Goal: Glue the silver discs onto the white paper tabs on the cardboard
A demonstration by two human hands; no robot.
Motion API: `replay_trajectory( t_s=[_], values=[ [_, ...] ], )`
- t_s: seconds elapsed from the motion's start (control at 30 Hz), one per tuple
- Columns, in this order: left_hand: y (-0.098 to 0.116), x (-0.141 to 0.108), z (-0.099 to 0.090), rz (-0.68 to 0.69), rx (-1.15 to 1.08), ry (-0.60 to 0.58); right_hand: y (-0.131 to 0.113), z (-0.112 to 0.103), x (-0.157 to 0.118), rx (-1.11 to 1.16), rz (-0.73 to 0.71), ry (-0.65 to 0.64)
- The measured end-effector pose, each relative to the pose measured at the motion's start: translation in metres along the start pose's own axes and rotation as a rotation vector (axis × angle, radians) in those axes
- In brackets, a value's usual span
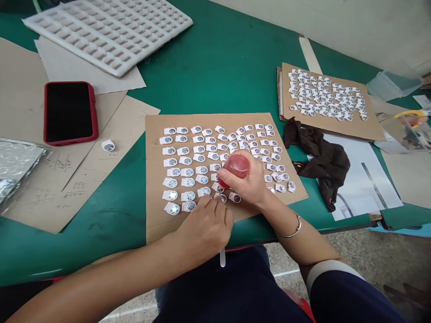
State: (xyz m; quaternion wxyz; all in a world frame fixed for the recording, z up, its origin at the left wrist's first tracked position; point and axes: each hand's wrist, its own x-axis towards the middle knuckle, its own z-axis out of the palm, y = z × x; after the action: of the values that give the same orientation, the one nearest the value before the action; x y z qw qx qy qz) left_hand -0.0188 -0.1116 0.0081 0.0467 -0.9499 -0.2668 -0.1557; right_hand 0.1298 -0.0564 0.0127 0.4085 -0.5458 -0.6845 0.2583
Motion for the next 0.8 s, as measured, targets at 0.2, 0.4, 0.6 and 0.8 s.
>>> replay_trajectory(
  t_s=[0.2, 0.4, 0.6, 0.8],
  values=[
    [0.0001, -0.0001, -0.0004, 0.0, 0.008, 0.003, 0.0009, 0.0008, -0.0004, 0.017, -0.005, 0.02],
    [0.0, -0.0001, 0.0014, -0.003, 0.005, 0.009, -0.0001, 0.0005, 0.0001, 0.03, -0.012, 0.033],
    [-0.0008, -0.0005, 0.0012, 0.001, -0.005, 0.004, 0.001, 0.0004, 0.0001, 0.028, -0.022, 0.05],
    [-0.0012, -0.0006, 0.0026, 0.0, -0.011, 0.029, 0.0028, 0.0008, 0.0003, 0.044, -0.02, 0.065]
  ],
)
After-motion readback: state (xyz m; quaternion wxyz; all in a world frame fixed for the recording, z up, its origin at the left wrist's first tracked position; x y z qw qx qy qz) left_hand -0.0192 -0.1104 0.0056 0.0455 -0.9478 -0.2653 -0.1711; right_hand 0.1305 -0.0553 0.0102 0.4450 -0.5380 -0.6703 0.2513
